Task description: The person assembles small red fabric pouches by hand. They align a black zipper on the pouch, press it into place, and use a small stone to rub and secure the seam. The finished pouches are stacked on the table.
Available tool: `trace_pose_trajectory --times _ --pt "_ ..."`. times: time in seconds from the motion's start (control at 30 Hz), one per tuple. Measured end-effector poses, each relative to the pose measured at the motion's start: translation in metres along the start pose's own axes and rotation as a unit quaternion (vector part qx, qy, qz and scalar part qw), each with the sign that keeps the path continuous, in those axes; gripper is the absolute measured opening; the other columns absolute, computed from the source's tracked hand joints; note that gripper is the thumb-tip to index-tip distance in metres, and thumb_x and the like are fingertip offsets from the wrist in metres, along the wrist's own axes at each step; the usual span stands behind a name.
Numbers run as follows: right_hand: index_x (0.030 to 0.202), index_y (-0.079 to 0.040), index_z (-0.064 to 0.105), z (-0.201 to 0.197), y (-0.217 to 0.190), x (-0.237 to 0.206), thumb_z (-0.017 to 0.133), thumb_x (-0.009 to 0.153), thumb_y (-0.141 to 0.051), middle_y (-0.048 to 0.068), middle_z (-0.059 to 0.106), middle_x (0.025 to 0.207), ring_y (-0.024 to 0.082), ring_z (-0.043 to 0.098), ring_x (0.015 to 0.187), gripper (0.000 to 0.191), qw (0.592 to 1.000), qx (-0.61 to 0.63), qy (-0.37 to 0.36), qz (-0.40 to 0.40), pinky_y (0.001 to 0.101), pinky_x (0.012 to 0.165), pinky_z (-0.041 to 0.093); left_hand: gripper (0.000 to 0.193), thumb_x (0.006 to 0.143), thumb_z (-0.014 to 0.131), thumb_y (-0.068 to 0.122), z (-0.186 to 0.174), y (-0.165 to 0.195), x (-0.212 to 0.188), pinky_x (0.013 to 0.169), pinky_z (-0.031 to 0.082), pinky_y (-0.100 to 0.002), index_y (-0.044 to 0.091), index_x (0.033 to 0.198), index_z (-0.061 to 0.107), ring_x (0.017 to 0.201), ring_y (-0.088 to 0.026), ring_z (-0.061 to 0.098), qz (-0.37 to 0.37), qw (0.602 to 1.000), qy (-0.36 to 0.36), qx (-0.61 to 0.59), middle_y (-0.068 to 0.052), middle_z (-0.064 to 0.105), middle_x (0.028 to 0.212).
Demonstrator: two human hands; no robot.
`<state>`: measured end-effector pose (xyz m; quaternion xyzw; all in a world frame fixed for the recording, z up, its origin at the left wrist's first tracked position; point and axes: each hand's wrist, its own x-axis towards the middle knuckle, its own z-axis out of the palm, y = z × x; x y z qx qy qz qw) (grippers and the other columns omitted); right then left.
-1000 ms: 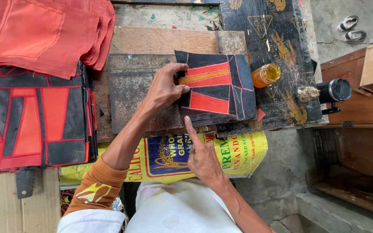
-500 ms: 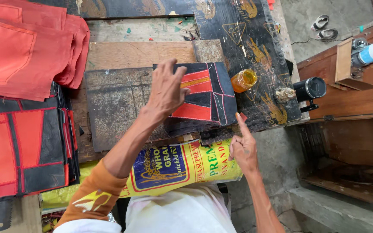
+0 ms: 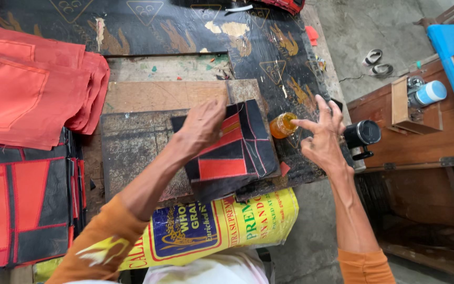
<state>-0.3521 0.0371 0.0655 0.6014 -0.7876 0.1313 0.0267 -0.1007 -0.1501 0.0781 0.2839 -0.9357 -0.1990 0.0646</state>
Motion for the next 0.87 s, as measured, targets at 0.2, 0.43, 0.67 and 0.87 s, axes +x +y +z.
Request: trace_pose_trajectory --times 0.2,0.43,0.67,0.87 --pt "0.102 -0.022 0.082 0.023 0.019 0.027 0.073 0.059 0.004 0.017 0.014 0.17 0.044 0.003 0.155 0.051 0.989 -0.054 -0.137 -0.006 0.0604 0.12 0.008 0.027 0.083 0.076 0.012 -0.042 -0.045 -0.026 0.09 0.054 -0.042 0.004 0.106 0.065 0.096 -0.027 0.07 0.012 0.967 -0.157 -0.2 -0.013 0.074 0.1" --pt "0.111 -0.02 0.08 0.024 0.035 0.012 0.055 0.069 0.009 0.016 0.037 0.167 0.037 0.029 0.156 0.057 0.982 0.174 -0.03 0.062 0.056 0.126 0.024 0.033 0.089 0.071 -0.001 -0.043 -0.059 -0.062 0.097 0.055 -0.033 0.001 0.119 0.058 0.105 -0.015 0.066 0.0 0.775 -0.013 -0.631 -0.007 0.071 0.113" --pt "0.129 -0.016 0.07 0.021 0.038 -0.012 0.048 0.068 0.007 0.014 0.037 0.165 0.031 0.035 0.153 0.069 0.901 0.384 -0.087 0.183 0.0512 0.12 0.029 0.059 0.082 0.069 -0.005 0.047 -0.017 -0.067 0.102 0.057 -0.033 0.0 0.135 0.043 0.114 -0.021 0.068 -0.188 0.743 0.13 -0.629 -0.019 0.065 0.125" --pt "0.134 -0.015 0.068 0.028 0.043 -0.028 0.059 0.072 0.003 0.016 0.043 0.16 0.035 0.038 0.151 0.065 0.972 0.212 -0.063 0.077 0.0524 0.126 0.027 0.105 0.074 0.078 -0.005 0.048 -0.018 -0.078 0.094 0.057 -0.033 0.007 0.156 0.013 0.123 -0.021 0.061 -0.178 0.832 0.159 -0.501 -0.02 0.048 0.148"
